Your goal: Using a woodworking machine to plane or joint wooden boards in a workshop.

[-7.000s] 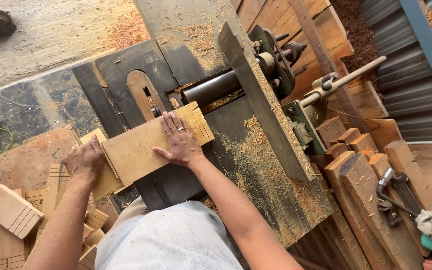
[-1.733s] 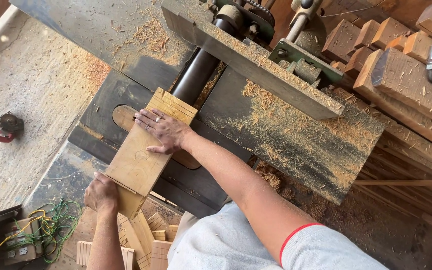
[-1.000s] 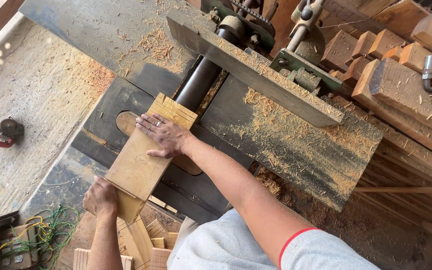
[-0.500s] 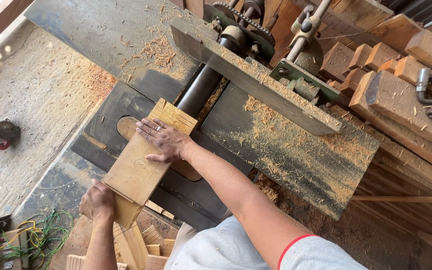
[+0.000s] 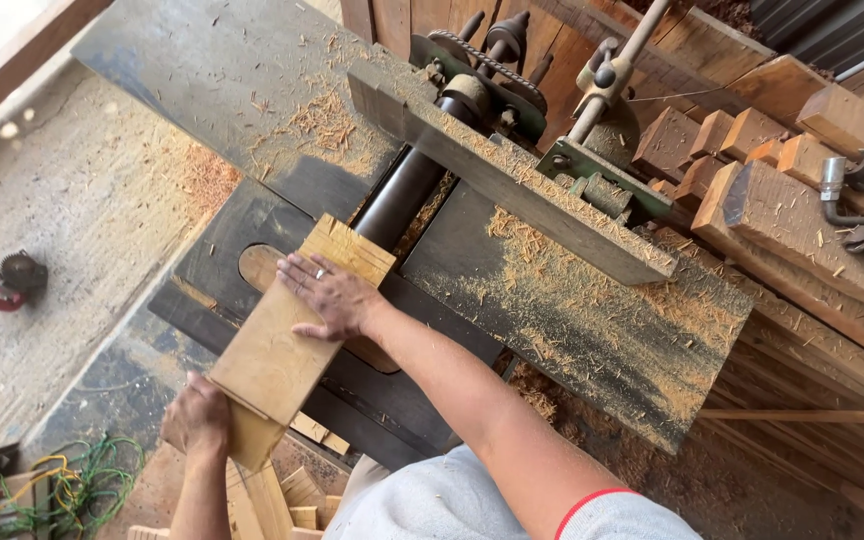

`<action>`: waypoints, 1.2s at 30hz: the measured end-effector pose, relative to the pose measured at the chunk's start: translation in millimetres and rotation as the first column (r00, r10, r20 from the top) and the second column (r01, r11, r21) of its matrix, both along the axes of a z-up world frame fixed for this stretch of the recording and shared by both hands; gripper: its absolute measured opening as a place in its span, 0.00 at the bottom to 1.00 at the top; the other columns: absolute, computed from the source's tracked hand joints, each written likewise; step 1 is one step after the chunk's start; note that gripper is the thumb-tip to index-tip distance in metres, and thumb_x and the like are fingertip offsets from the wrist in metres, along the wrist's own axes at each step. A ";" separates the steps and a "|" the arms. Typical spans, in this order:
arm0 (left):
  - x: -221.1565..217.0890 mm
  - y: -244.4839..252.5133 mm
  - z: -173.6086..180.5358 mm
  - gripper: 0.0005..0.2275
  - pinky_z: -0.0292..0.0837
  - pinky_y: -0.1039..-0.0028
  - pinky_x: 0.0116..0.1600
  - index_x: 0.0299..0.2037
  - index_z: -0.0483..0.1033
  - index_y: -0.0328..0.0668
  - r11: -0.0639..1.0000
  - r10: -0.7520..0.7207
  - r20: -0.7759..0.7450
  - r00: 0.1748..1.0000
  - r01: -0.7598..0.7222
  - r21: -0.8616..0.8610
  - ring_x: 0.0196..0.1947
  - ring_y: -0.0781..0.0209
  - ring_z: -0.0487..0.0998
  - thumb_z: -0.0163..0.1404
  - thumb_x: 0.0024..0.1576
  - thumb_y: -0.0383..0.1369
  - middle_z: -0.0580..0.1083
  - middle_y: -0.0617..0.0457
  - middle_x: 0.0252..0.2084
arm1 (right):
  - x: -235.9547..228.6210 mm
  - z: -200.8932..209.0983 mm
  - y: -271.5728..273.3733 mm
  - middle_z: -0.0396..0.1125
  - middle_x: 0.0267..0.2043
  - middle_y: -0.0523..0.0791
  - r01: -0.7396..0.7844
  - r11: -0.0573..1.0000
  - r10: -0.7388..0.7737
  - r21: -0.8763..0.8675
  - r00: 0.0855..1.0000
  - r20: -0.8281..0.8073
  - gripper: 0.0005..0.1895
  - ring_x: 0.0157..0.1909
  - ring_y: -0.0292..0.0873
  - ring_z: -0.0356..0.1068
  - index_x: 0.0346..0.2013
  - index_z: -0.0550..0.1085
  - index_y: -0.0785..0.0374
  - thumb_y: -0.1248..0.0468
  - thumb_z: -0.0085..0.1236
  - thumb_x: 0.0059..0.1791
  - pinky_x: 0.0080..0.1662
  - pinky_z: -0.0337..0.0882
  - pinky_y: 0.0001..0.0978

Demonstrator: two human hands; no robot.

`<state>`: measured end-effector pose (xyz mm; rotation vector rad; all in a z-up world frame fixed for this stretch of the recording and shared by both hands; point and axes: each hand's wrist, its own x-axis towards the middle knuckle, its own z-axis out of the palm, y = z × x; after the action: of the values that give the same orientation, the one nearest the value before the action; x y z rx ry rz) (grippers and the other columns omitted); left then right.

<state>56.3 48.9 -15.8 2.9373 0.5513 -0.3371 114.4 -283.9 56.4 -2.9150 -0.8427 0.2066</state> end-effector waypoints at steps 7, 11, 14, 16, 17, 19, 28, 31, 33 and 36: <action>-16.9 5.1 -8.7 0.34 0.69 0.59 0.35 0.25 0.80 0.41 0.995 -0.040 0.118 0.992 0.029 0.093 0.24 0.46 0.76 0.24 0.74 0.48 0.76 0.40 0.24 | -2.5 -13.4 4.9 0.39 0.81 0.49 -0.042 0.999 0.040 0.029 0.997 0.072 0.51 0.82 0.47 0.35 0.76 0.47 0.65 0.29 0.26 0.53 0.77 0.36 0.40; -17.7 2.8 -5.4 0.35 0.70 0.56 0.37 0.27 0.81 0.38 0.993 0.005 0.067 0.998 -0.013 0.119 0.27 0.43 0.78 0.23 0.74 0.49 0.78 0.38 0.25 | -0.8 -4.0 2.7 0.40 0.81 0.49 -0.054 0.998 0.052 0.025 0.997 0.057 0.49 0.82 0.46 0.35 0.76 0.47 0.65 0.30 0.29 0.54 0.78 0.36 0.41; -19.4 -7.4 6.3 0.37 0.70 0.55 0.37 0.25 0.80 0.36 0.994 0.087 -0.032 0.996 -0.084 0.074 0.25 0.46 0.79 0.21 0.75 0.49 0.78 0.38 0.24 | 3.0 -2.9 2.7 0.41 0.80 0.49 -0.052 0.996 0.052 0.074 0.999 0.011 0.49 0.81 0.46 0.35 0.75 0.48 0.65 0.31 0.33 0.53 0.77 0.37 0.42; -23.4 -5.3 0.1 0.38 0.69 0.55 0.34 0.22 0.78 0.36 0.991 0.067 -0.037 0.997 -0.062 0.118 0.23 0.47 0.76 0.20 0.76 0.48 0.76 0.40 0.21 | 3.5 -6.3 3.1 0.41 0.80 0.49 -0.075 0.993 0.074 0.094 0.997 0.015 0.49 0.81 0.46 0.36 0.75 0.49 0.65 0.31 0.34 0.53 0.78 0.37 0.41; -24.2 -7.4 2.3 0.38 0.69 0.55 0.34 0.22 0.78 0.36 0.991 0.066 -0.035 0.997 -0.062 0.117 0.23 0.47 0.76 0.20 0.76 0.48 0.76 0.40 0.21 | 4.3 -6.4 2.6 0.41 0.80 0.49 -0.075 0.993 0.073 0.093 0.997 0.017 0.49 0.81 0.46 0.36 0.75 0.49 0.65 0.31 0.34 0.53 0.78 0.37 0.41; -27.0 -9.5 7.5 0.34 0.67 0.56 0.29 0.22 0.75 0.41 0.994 0.109 0.002 0.994 -0.109 0.014 0.19 0.49 0.72 0.22 0.72 0.50 0.72 0.42 0.17 | 5.0 -6.7 3.6 0.41 0.80 0.49 -0.096 0.991 0.097 0.088 0.995 0.002 0.48 0.81 0.46 0.35 0.75 0.49 0.64 0.32 0.34 0.53 0.78 0.36 0.41; -40.6 -18.9 6.7 0.35 0.70 0.54 0.37 0.26 0.79 0.32 0.982 0.153 0.002 0.988 -0.152 0.112 0.27 0.44 0.77 0.24 0.74 0.48 0.76 0.37 0.23 | 7.5 -6.5 0.3 0.43 0.80 0.47 -0.136 0.986 0.136 0.092 0.991 0.009 0.49 0.81 0.45 0.36 0.75 0.50 0.62 0.30 0.36 0.52 0.78 0.36 0.41; -42.0 -20.3 5.8 0.35 0.72 0.50 0.41 0.31 0.81 0.29 0.981 0.168 -0.005 0.986 -0.167 0.095 0.32 0.38 0.80 0.25 0.73 0.48 0.78 0.34 0.28 | 8.1 -12.0 0.2 0.43 0.80 0.46 -0.129 0.984 0.130 0.120 0.992 0.001 0.49 0.81 0.44 0.36 0.75 0.51 0.61 0.30 0.37 0.51 0.78 0.36 0.41; -42.2 -25.6 15.0 0.35 0.73 0.50 0.42 0.32 0.82 0.29 0.980 0.182 -0.026 0.983 -0.179 0.084 0.33 0.38 0.81 0.24 0.73 0.48 0.79 0.34 0.29 | 8.4 -8.2 -0.2 0.43 0.80 0.46 -0.135 0.984 0.137 0.118 0.991 -0.006 0.50 0.81 0.44 0.36 0.75 0.51 0.62 0.30 0.37 0.51 0.78 0.36 0.41; -44.8 -27.5 18.5 0.34 0.73 0.49 0.46 0.35 0.83 0.29 0.981 0.186 -0.032 0.982 -0.184 0.062 0.36 0.36 0.81 0.24 0.73 0.47 0.79 0.32 0.32 | 9.8 -11.0 0.2 0.43 0.80 0.46 -0.147 0.982 0.149 0.116 0.989 -0.007 0.50 0.81 0.44 0.36 0.75 0.50 0.62 0.29 0.37 0.51 0.78 0.36 0.40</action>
<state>11.5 21.3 2.7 2.9093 0.8469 -0.3599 124.2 -283.7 45.4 -2.7426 -1.0343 0.1851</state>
